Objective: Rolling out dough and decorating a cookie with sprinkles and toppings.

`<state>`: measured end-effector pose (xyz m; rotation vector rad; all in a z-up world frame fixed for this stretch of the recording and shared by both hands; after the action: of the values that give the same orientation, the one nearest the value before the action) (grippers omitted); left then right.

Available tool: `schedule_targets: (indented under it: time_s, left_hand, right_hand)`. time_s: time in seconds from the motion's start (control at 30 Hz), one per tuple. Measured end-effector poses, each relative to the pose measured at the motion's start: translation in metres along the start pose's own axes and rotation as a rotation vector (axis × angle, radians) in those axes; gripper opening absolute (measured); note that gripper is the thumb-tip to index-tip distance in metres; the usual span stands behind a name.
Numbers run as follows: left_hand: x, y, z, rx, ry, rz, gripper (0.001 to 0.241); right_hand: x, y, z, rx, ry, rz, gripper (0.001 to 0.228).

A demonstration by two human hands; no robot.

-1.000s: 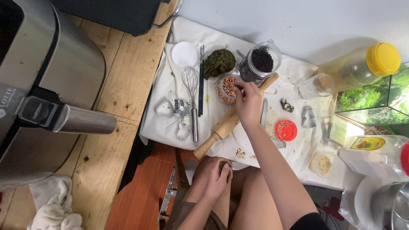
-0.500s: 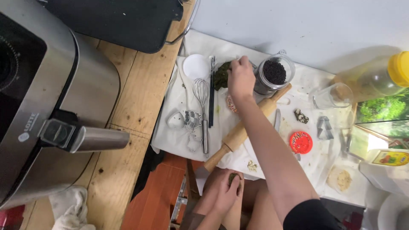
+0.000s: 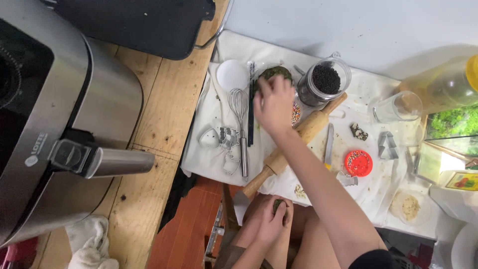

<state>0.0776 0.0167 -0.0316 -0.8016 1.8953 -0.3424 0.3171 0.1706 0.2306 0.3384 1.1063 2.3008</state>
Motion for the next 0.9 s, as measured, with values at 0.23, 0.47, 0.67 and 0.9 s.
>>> schedule_targets:
  time_s: [0.23, 0.47, 0.67, 0.9]
  left_hand:
    - [-0.025, -0.002, -0.006, -0.026, -0.094, 0.086, 0.012]
    - [-0.053, -0.001, -0.011, -0.112, -0.305, 0.242, 0.015]
    - [-0.015, -0.005, 0.0, 0.033, -0.005, -0.182, 0.015]
    - [-0.031, -0.005, -0.009, -0.001, -0.026, -0.132, 0.016]
  right_hand:
    - [0.063, 0.01, -0.077, 0.285, -0.025, 0.627, 0.023]
    - [0.032, 0.067, -0.144, 0.222, -0.2, 0.54, 0.016]
    - [-0.032, 0.119, -0.23, 0.098, -0.406, 0.141, 0.036]
    - [-0.052, 0.142, -0.275, 0.155, -0.484, -0.114, 0.047]
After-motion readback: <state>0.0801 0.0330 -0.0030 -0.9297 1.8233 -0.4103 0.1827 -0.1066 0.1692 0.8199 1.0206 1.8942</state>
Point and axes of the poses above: each hand's wrist, its own z-axis towards the middle knuckle, its own y-axis out of the back of the hand, x = y × z, the point moved 8 cm from there along z, towards the middle knuckle, and after that the axes turned 10 degrees about y, right-handed, at the moved point
